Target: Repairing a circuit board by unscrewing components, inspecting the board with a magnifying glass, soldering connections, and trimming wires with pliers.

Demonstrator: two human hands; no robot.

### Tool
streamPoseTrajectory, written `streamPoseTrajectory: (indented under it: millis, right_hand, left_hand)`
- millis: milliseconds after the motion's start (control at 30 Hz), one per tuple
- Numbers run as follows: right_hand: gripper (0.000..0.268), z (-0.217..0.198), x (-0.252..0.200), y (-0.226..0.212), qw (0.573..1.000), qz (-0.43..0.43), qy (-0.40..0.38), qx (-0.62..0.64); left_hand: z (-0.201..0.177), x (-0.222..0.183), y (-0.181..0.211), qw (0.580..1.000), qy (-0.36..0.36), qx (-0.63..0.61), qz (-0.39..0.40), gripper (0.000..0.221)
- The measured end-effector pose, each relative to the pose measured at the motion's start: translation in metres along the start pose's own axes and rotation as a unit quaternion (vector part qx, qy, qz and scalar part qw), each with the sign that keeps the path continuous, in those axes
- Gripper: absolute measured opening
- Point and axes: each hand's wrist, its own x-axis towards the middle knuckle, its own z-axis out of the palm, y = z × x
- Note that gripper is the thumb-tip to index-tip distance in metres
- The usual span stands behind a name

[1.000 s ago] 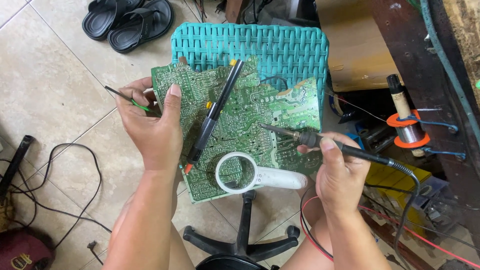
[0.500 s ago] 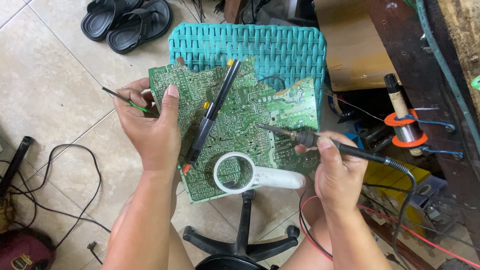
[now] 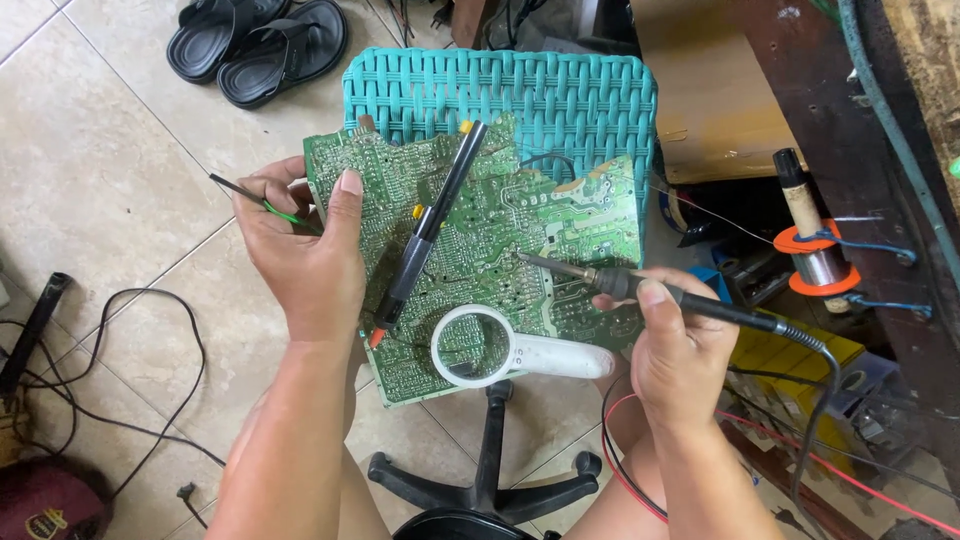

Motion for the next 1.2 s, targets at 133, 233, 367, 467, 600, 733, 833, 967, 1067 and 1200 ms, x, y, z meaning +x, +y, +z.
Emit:
streamPoseTrajectory:
  millis: [133, 233, 367, 467, 600, 733, 833, 967, 1067, 1200]
  right_hand:
    - [0.018, -0.002, 0.001, 0.0, 1.0, -0.004, -0.002, -0.015]
    - [0.018, -0.001, 0.001, 0.0, 1.0, -0.009, 0.0, -0.02]
    - [0.018, -0.001, 0.001, 0.001, 1.0, -0.013, 0.002, -0.016]
    - [0.019, 0.0, 0.0, 0.0, 1.0, -0.013, 0.005, -0.014]
    - [0.02, 0.003, 0.0, -0.003, 1.0, -0.02, 0.004, -0.015]
    - [0.018, 0.002, 0.0, -0.002, 1.0, -0.018, -0.001, -0.017]
    - [0.019, 0.002, 0.001, -0.004, 1.0, -0.02, -0.006, -0.021]
    - [0.018, 0.005, 0.0, -0.005, 0.999, -0.022, -0.006, -0.03]
    - [0.017, 0.007, -0.001, -0.005, 0.999, -0.022, -0.005, -0.027]
    - [0.016, 0.002, -0.001, -0.002, 1.0, -0.02, 0.003, -0.013]
  left_hand:
    - [-0.001, 0.0, -0.001, 1.0, -0.004, 0.004, 0.006, 0.047]
    - [0.0, 0.0, -0.001, 1.0, -0.003, 0.007, 0.007, 0.047]
    - [-0.001, 0.0, 0.0, 1.0, -0.003, 0.008, 0.006, 0.047]
    - [-0.001, 0.0, 0.003, 1.0, -0.005, 0.015, 0.008, 0.047]
    - [0.0, -0.001, -0.001, 1.0, -0.001, 0.012, 0.008, 0.047]
    - [-0.001, -0.001, -0.002, 1.0, 0.0, 0.019, 0.009, 0.047]
    - [-0.002, 0.0, 0.0, 1.0, -0.003, 0.01, 0.008, 0.047]
    - [-0.002, -0.001, -0.003, 1.0, -0.003, 0.017, 0.015, 0.047]
    - [-0.002, -0.001, -0.005, 1.0, -0.004, 0.005, 0.01, 0.048]
    - [-0.001, -0.001, -0.003, 1.0, 0.0, 0.004, 0.009, 0.048]
